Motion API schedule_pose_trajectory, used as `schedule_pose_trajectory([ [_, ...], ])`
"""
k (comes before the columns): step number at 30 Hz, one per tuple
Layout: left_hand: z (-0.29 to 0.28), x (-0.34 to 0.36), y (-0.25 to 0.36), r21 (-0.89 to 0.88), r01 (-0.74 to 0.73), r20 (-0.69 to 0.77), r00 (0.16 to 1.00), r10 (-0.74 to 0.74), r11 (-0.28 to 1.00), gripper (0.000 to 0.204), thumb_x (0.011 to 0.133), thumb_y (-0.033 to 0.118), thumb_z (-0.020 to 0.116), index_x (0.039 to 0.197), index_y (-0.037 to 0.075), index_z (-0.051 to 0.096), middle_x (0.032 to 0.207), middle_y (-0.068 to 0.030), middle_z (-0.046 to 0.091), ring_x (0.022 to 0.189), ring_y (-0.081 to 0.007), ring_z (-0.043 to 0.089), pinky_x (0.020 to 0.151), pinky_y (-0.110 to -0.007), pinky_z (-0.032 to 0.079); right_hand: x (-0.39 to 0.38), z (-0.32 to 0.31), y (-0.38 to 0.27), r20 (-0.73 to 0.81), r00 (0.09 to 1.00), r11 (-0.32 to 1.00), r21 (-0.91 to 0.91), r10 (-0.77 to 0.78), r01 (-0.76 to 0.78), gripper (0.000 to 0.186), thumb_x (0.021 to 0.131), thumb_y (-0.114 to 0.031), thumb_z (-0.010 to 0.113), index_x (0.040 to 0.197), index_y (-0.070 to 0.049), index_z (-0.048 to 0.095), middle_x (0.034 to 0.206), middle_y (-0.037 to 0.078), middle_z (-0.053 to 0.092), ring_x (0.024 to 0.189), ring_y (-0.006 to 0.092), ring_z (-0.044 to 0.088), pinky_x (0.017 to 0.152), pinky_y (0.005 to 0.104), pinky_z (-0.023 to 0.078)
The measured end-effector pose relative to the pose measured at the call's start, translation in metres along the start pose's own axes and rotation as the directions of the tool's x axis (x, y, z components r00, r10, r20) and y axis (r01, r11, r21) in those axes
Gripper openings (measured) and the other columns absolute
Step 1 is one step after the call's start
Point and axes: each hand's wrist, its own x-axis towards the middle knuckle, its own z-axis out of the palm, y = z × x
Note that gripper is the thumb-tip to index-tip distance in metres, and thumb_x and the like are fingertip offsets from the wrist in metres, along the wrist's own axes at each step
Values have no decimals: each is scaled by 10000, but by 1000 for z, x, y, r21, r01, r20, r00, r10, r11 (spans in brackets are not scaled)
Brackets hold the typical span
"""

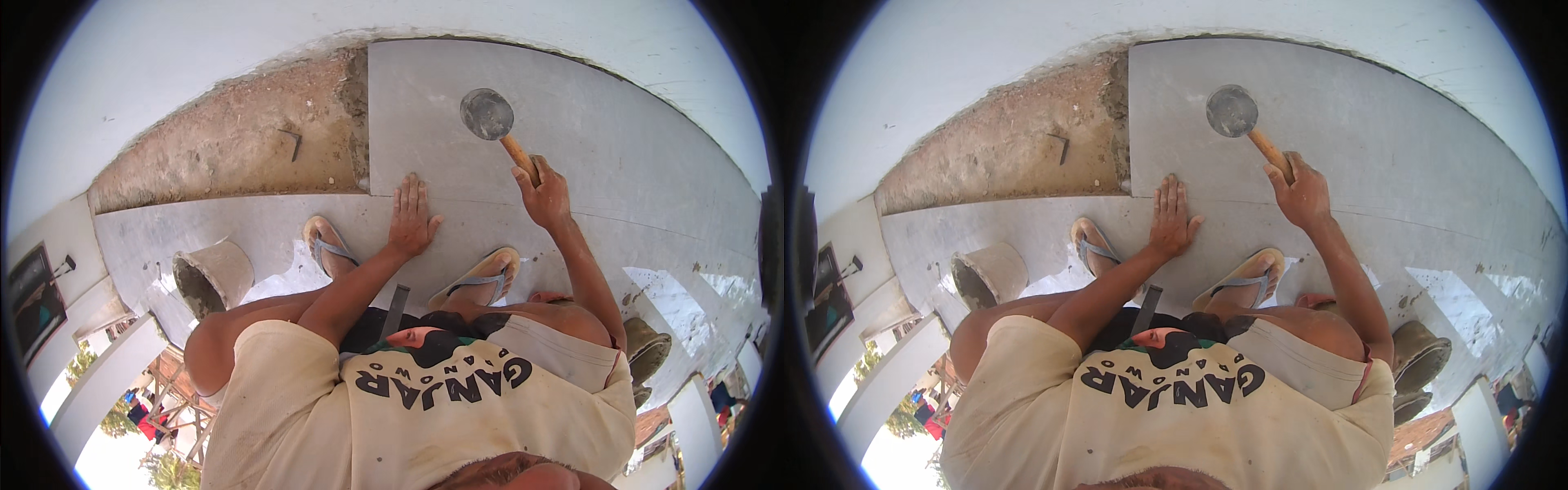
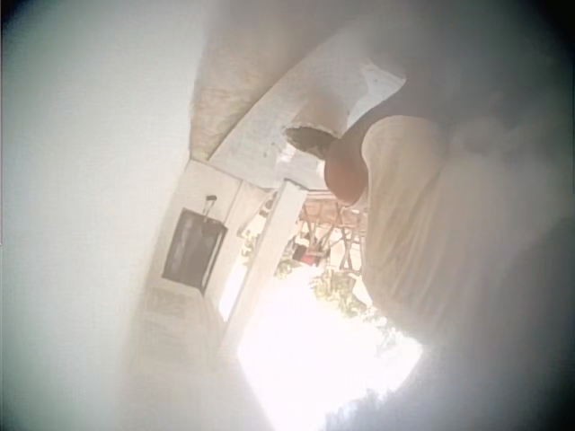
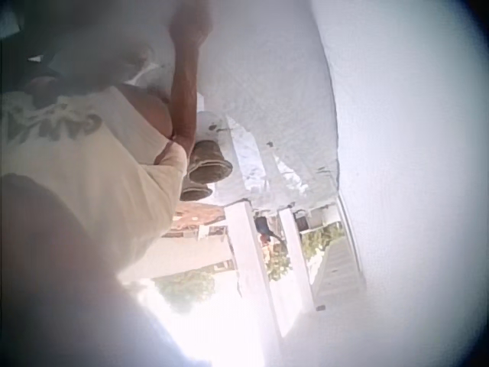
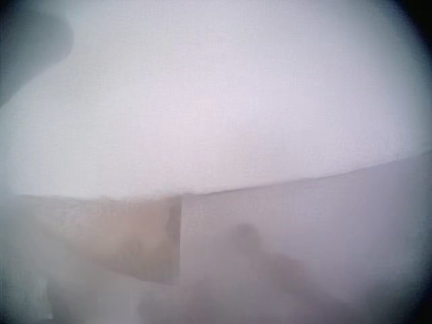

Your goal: The person spreads cement on a floor section using a trowel, places a large ceramic tile, and secures it by tapping with a rubber mallet. They wipe the tile surface with a cloth and continue tapping to ensure it is level.

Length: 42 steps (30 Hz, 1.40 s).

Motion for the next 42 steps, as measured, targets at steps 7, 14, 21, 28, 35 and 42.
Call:
schedule_pose_trajectory([
  [7,-6,-32,1,-104,192,23,981,-190,976,848,962,490,495,1472,-133,229,1558,-344,170,1471,-476,138,1192,-558,128,19,16,-79,125,852,861,69,-509,504,428,910,-360,660,1154,-16,590,865,197,689,792,375,687,700,437,540],
  [14,-8,-28,4,-122,158,-43,986,-164,980,827,951,481,505,1458,-130,277,1560,-329,196,1474,-461,158,1197,-539,147,71,68,-62,445,853,838,-324,-274,439,341,961,-322,590,1143,-35,563,871,196,691,781,374,689,690,460,548],
  [21,-11,-28,-7,-69,96,-83,991,-101,993,840,943,490,503,1462,-129,272,1571,-321,181,1479,-456,147,1201,-529,141,60,37,-104,287,880,906,-77,-380,416,392,984,-373,551,1168,-27,543,816,207,679,782,402,682,703,484,535],
  [28,-5,-18,-5,-89,93,-76,992,-100,992,838,950,480,498,1460,-141,265,1570,-326,176,1483,-455,134,1192,-559,135,82,42,-32,188,975,950,-265,-120,168,478,982,-429,548,1198,-3,545,812,215,678,782,400,687,697,479,534],
  [35,-14,75,6,-105,81,-48,995,-86,991,897,954,527,490,1478,-145,210,1581,-326,107,1496,-443,50,1198,-561,62,77,-22,-59,-54,986,987,-32,-156,154,502,990,-430,548,1205,23,537,777,208,673,724,376,696,649,453,542],
  [42,-13,120,14,-42,-4,-15,1000,3,999,1008,930,623,469,1510,-123,120,1601,-299,59,1506,-418,-1,1206,-539,28,100,15,2,-40,986,956,-255,-159,144,461,985,-389,560,1209,12,525,773,216,670,710,386,690,629,452,538],
])
